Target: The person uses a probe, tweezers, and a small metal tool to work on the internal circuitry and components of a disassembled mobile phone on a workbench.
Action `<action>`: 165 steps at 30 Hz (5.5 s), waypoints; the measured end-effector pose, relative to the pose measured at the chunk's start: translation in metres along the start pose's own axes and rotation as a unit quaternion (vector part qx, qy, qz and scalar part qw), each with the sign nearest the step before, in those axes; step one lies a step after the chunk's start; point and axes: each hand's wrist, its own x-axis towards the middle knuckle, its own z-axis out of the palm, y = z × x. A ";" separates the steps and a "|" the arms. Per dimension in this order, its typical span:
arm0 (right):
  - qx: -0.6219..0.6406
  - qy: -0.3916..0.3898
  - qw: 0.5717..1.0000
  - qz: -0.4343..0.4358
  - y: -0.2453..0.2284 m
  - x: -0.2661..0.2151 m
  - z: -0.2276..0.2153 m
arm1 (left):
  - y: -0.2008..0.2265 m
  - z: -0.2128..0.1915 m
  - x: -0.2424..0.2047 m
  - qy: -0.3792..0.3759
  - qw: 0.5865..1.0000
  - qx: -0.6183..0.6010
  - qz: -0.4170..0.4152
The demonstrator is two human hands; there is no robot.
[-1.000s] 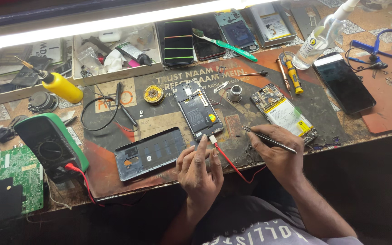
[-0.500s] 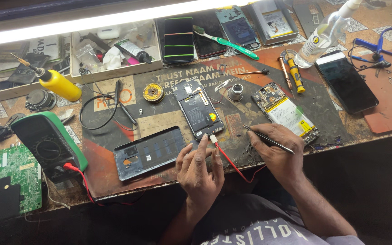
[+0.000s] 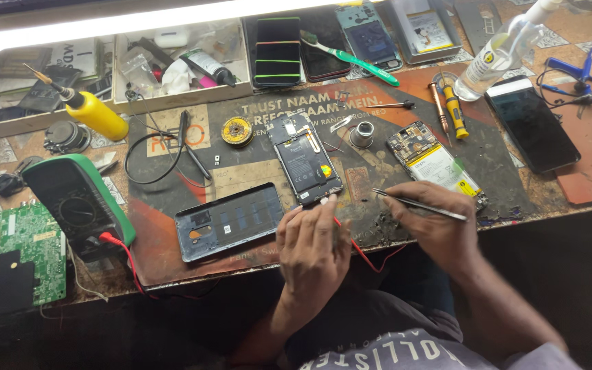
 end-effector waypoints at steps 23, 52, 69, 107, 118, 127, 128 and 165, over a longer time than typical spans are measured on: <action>0.028 -0.245 0.968 -0.049 0.042 0.049 -0.024 | 0.014 0.014 0.014 -0.105 0.993 0.025 0.046; 0.031 -0.236 0.966 -0.103 0.038 0.048 -0.024 | 0.015 0.016 0.016 -0.136 0.987 0.064 0.053; 0.029 -0.227 0.967 -0.111 0.035 0.049 -0.024 | 0.016 0.017 0.017 -0.139 0.986 0.073 0.055; 0.048 -0.184 0.982 -0.011 0.039 0.040 -0.031 | 0.018 0.016 0.022 -0.160 0.982 0.062 0.081; 0.011 -0.063 0.997 -0.043 0.017 0.009 -0.014 | 0.011 0.018 0.020 -0.164 0.985 -0.012 0.043; 0.058 -0.066 0.996 -0.019 0.021 0.007 -0.012 | 0.010 0.019 0.020 -0.172 0.984 -0.017 0.031; 0.058 -0.066 0.996 -0.014 0.021 0.007 -0.012 | 0.010 0.019 0.020 -0.172 0.985 -0.017 0.032; 0.073 -0.069 0.995 -0.025 0.021 0.008 -0.012 | 0.013 0.022 0.019 -0.154 0.988 -0.008 0.022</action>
